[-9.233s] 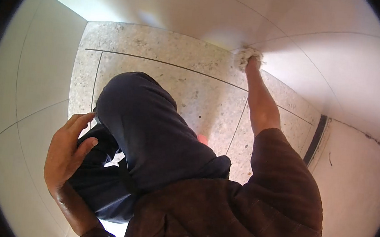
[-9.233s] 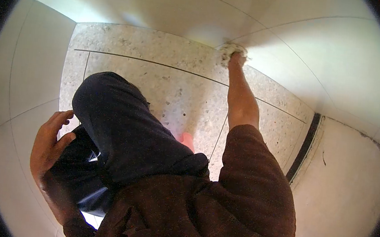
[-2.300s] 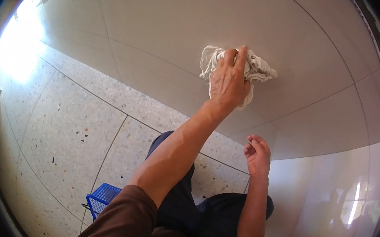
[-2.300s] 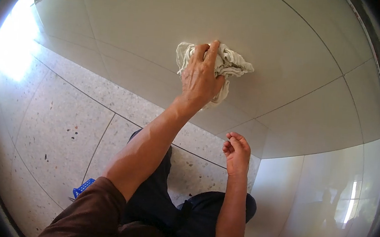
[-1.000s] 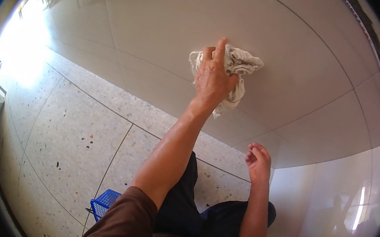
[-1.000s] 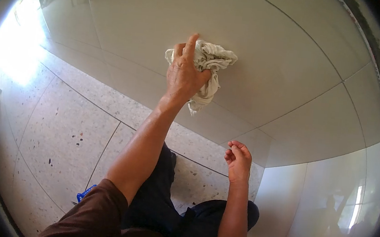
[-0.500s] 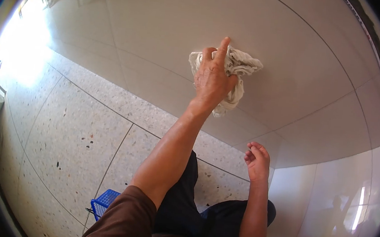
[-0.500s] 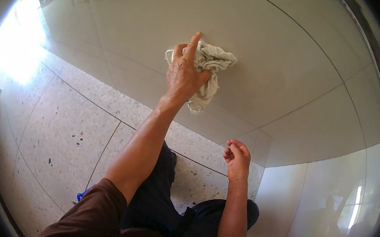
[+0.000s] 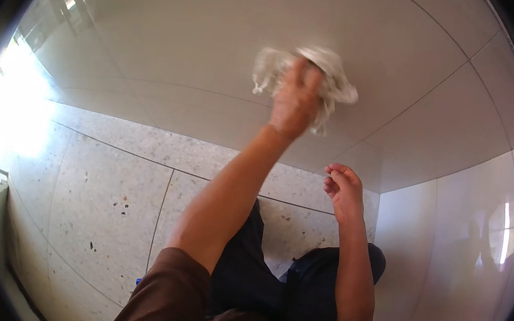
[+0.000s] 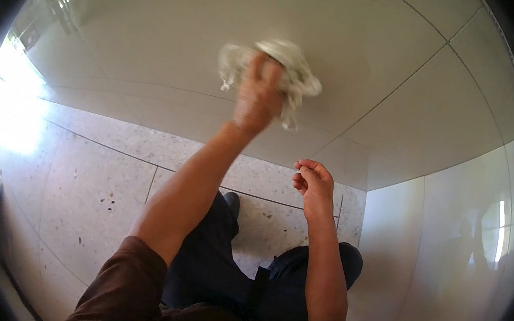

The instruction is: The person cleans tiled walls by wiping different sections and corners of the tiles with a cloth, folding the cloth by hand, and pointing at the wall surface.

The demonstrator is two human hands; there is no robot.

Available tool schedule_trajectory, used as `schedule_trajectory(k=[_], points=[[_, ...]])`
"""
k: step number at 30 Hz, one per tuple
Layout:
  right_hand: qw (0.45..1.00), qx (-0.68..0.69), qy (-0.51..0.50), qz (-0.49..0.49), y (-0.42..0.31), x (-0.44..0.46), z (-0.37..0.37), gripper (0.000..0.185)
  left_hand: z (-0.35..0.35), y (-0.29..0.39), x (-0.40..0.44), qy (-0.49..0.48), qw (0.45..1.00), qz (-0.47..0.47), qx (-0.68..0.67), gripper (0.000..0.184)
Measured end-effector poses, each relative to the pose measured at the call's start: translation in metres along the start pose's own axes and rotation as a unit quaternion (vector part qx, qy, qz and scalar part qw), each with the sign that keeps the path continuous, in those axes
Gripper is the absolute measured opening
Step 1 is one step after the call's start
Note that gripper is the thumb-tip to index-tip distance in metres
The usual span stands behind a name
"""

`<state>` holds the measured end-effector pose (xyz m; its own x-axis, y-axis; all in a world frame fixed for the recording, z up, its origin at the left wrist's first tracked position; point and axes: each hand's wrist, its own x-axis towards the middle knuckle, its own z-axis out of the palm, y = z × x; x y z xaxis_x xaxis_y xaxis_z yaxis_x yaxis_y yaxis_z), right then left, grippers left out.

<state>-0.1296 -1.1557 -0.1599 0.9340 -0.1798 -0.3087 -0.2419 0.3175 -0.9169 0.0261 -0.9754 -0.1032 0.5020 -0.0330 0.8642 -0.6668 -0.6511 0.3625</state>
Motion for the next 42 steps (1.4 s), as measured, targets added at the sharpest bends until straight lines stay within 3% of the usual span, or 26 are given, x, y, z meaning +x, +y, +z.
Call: schedule_trajectory(k=[1, 4, 7, 9, 11, 13, 15, 17, 19, 20, 21, 22, 23, 25, 27, 28, 29, 31, 33, 35, 36, 38, 40, 42], points=[[1.0, 0.003, -0.007, -0.002, 0.001, 0.001, -0.001, 0.014, 0.006, 0.008, -0.01, -0.096, 0.995, -0.003, 0.006, 0.052], [1.0, 0.016, 0.013, 0.002, -0.004, -0.001, -0.002, 0.015, 0.005, 0.015, -0.007, -0.15, 0.988, 0.017, -0.026, 0.063], [0.998, 0.054, 0.035, -0.011, -0.008, -0.006, -0.007, 0.015, -0.014, -0.003, 0.027, 0.038, 0.999, 0.018, -0.002, 0.075], [0.999, 0.038, 0.026, -0.021, -0.015, -0.017, -0.006, 0.015, -0.029, -0.022, 0.068, 0.15, 0.988, 0.032, 0.028, 0.068], [0.998, 0.05, 0.027, -0.022, -0.024, -0.026, -0.007, 0.015, -0.042, -0.013, 0.101, 0.213, 0.976, 0.04, 0.005, 0.065], [0.998, 0.06, 0.002, -0.02, -0.029, -0.024, -0.006, 0.015, -0.016, -0.028, 0.088, 0.222, 0.969, 0.08, 0.073, 0.06], [0.996, 0.078, 0.0, -0.045, -0.03, -0.023, -0.008, 0.016, 0.008, -0.041, 0.03, 0.09, 0.971, 0.161, 0.154, 0.056], [0.996, 0.072, 0.008, -0.042, -0.031, -0.025, -0.01, 0.019, 0.041, -0.058, -0.044, -0.15, 0.94, 0.255, 0.167, 0.052], [0.997, 0.065, 0.01, -0.041, -0.032, -0.026, -0.013, 0.024, 0.023, -0.021, -0.043, -0.372, 0.907, 0.192, 0.042, 0.048], [0.995, 0.039, 0.071, -0.064, -0.035, -0.024, -0.011, 0.031, 0.019, -0.005, -0.043, -0.369, 0.908, 0.191, 0.051, 0.048], [0.987, 0.015, 0.134, -0.088, -0.04, -0.022, -0.01, 0.04, 0.019, 0.011, -0.043, -0.349, 0.931, 0.1, -0.042, 0.047], [0.983, -0.01, 0.15, -0.109, -0.049, -0.024, -0.008, 0.056, 0.017, 0.028, -0.044, -0.325, 0.935, 0.006, -0.14, 0.047], [0.983, -0.01, 0.15, -0.108, -0.056, -0.023, -0.005, 0.056, 0.007, 0.052, -0.031, -0.325, 0.935, 0.006, -0.139, 0.047], [0.982, 0.044, 0.056, -0.174, -0.064, -0.023, 0.002, 0.063, -0.019, 0.101, -0.006, -0.452, 0.799, -0.245, -0.311, 0.05], [0.958, 0.265, -0.096, -0.06, -0.071, -0.037, 0.001, 0.057, -0.016, 0.114, -0.022, -0.407, 0.781, -0.278, -0.385, 0.055], [0.971, 0.225, -0.061, -0.056, -0.073, -0.038, 0.001, 0.052, -0.025, 0.115, -0.02, -0.434, 0.744, -0.281, -0.423, 0.057], [0.981, 0.186, -0.024, -0.056, -0.074, -0.037, 0.0, 0.047, -0.021, 0.112, -0.03, -0.433, 0.742, -0.28, -0.428, 0.057], [0.977, 0.206, -0.03, -0.043, -0.062, -0.025, -0.011, 0.042, -0.009, 0.106, -0.055, -0.327, 0.867, -0.116, -0.357, 0.057], [0.972, 0.229, -0.033, -0.027, -0.041, -0.008, -0.027, 0.038, -0.006, 0.102, -0.06, -0.321, 0.892, -0.103, -0.303, 0.054], [0.937, 0.344, -0.051, -0.01, -0.029, 0.009, -0.036, 0.038, -0.011, 0.09, -0.04, -0.263, 0.931, -0.024, -0.253, 0.054], [0.95, 0.312, 0.009, -0.025, -0.038, 0.002, -0.026, 0.04, -0.013, 0.084, -0.027, -0.24, 0.942, 0.005, -0.236, 0.055], [0.959, 0.278, 0.041, -0.037, -0.043, -0.008, -0.021, 0.045, -0.013, 0.076, -0.007, -0.202, 0.972, -0.101, -0.061, 0.064], [0.973, 0.218, 0.035, -0.066, -0.04, -0.004, -0.027, 0.058, 0.001, 0.056, -0.003, -0.202, 0.975, -0.089, -0.018, 0.069], [0.976, 0.211, 0.037, -0.046, -0.036, -0.006, -0.025, 0.058, 0.006, 0.043, -0.01, -0.197, 0.976, -0.088, 0.036, 0.077]])
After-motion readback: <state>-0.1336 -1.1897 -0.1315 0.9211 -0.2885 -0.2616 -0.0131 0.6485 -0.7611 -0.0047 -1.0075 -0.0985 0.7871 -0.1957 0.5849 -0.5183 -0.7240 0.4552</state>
